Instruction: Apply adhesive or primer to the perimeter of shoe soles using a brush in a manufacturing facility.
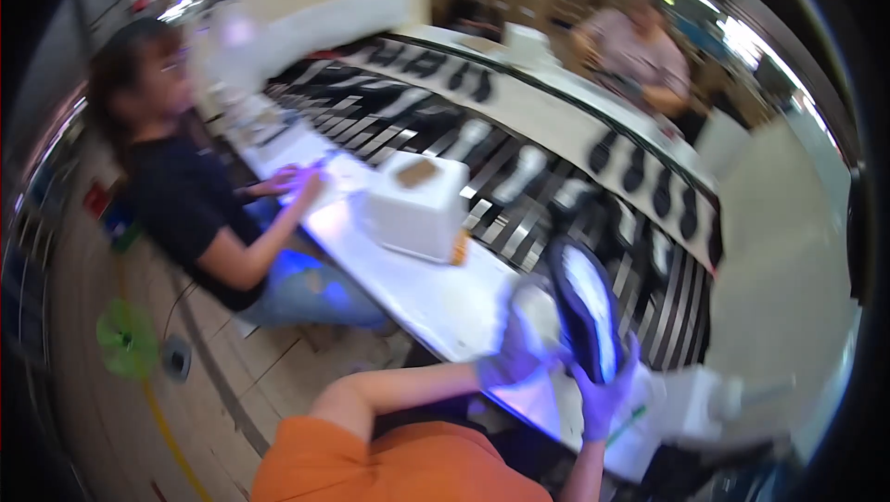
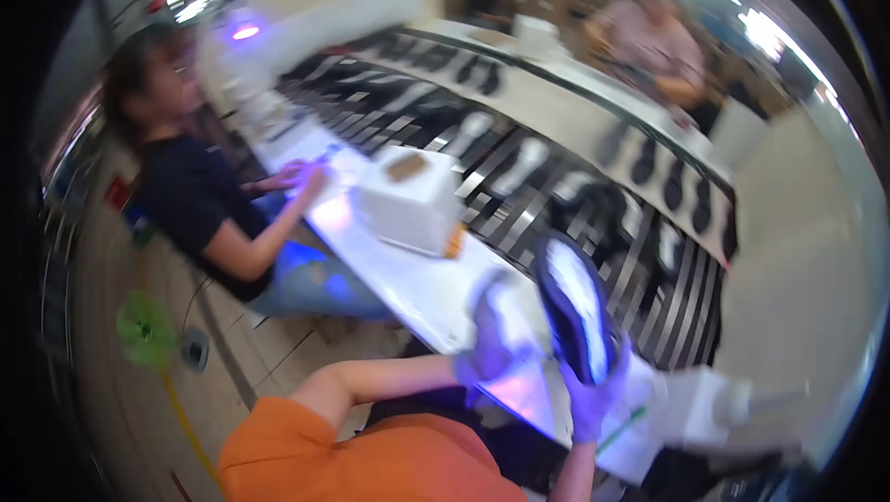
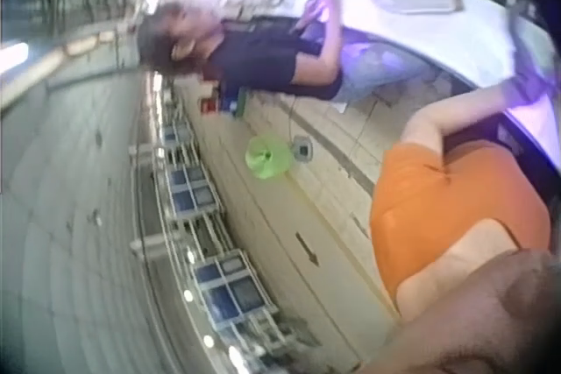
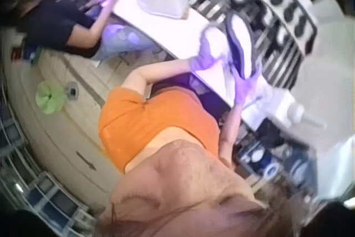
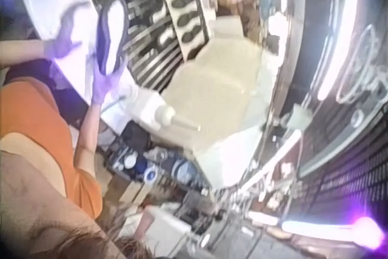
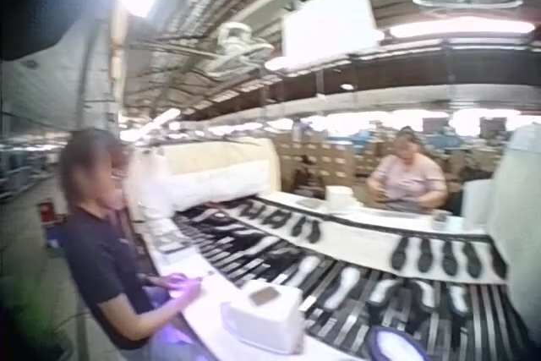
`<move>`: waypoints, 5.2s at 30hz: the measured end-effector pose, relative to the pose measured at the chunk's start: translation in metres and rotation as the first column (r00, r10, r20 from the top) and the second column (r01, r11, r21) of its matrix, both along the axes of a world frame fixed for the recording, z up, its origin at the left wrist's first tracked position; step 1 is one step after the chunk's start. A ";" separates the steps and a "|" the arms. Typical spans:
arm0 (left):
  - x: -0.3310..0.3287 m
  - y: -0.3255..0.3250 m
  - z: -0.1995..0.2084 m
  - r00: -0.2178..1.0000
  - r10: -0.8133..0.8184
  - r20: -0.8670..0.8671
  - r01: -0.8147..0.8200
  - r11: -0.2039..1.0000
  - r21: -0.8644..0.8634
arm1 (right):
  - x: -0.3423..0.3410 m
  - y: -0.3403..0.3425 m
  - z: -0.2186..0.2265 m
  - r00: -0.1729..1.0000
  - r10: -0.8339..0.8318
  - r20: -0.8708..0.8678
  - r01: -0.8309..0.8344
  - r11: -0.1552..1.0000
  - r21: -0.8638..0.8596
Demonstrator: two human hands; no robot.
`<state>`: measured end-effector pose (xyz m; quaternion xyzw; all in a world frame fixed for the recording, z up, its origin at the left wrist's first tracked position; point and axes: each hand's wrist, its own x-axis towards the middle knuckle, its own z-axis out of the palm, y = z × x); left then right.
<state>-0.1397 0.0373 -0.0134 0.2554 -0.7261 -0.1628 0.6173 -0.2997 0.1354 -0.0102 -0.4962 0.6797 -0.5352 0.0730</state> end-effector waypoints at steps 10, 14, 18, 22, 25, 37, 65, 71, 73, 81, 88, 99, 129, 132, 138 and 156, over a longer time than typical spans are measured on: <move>0.042 -0.028 -0.028 0.511 -0.841 -0.180 0.672 0.259 0.694 | 0.030 0.038 0.035 0.898 0.116 0.424 -0.188 0.973 0.132; 0.049 0.003 -0.018 0.641 -0.591 -0.490 0.702 0.191 0.686 | 0.010 0.064 0.027 0.863 -0.284 0.419 0.302 0.953 0.025; 0.041 0.013 -0.005 0.732 -0.333 -0.595 0.681 0.325 0.656 | -0.020 0.115 -0.019 0.663 -0.710 0.238 0.713 0.696 0.091; 0.062 0.012 -0.055 0.884 -0.438 -0.162 0.380 0.473 0.795 | -0.007 0.135 -0.081 0.640 -0.760 0.116 0.716 0.644 0.270; 0.059 0.016 -0.054 0.772 -0.537 0.339 0.213 0.723 0.658 | 0.001 0.133 -0.112 0.662 -0.744 0.088 0.720 0.664 0.202; 0.058 0.028 -0.040 0.609 -0.368 0.703 0.073 0.908 0.412 | -0.034 0.124 -0.023 0.745 -0.565 -0.356 0.654 0.724 0.220; 0.020 0.052 -0.083 0.909 -0.416 -0.022 0.405 0.869 0.284 | -0.044 0.092 0.008 0.489 -0.187 0.852 0.199 0.975 0.099; 0.006 0.052 -0.090 0.931 -0.352 -0.091 0.357 0.934 0.035 | 0.019 0.073 0.061 0.767 -0.026 0.642 -0.168 0.956 0.240; 0.007 0.052 -0.098 0.936 -0.346 -0.073 0.349 0.937 0.037 | 0.033 0.074 0.058 0.842 0.051 0.537 -0.242 0.925 0.292; 0.018 0.066 -0.148 0.924 -0.383 -0.005 0.379 0.910 0.167 | 0.051 0.078 0.044 0.934 -0.011 0.356 -0.119 0.933 0.341; 0.020 0.052 -0.098 0.869 -0.489 -0.077 0.494 0.865 0.085 | 0.041 0.071 0.029 0.917 -0.149 0.370 -0.031 0.898 0.439; 0.024 0.048 -0.101 0.874 -0.483 0.064 0.482 0.876 0.021 | -0.011 0.041 -0.021 0.958 -0.231 0.173 0.139 0.893 0.427; 0.017 0.056 -0.084 0.895 -0.446 -0.016 0.446 0.894 0.036 | 0.006 0.066 0.017 0.901 -0.114 0.418 -0.098 0.885 0.455; 0.019 0.055 -0.080 0.889 -0.457 0.013 0.456 0.889 0.052 | 0.018 0.074 0.034 0.899 -0.002 0.437 -0.189 0.899 0.394; 0.019 0.047 -0.084 0.891 -0.452 0.040 0.451 0.892 0.016 | 0.033 0.079 0.061 0.932 0.291 0.218 -0.356 0.848 0.392; 0.007 0.032 -0.071 0.858 -0.514 -0.008 0.514 0.857 0.039 | 0.055 0.085 0.072 0.847 0.199 0.494 -0.375 0.882 0.286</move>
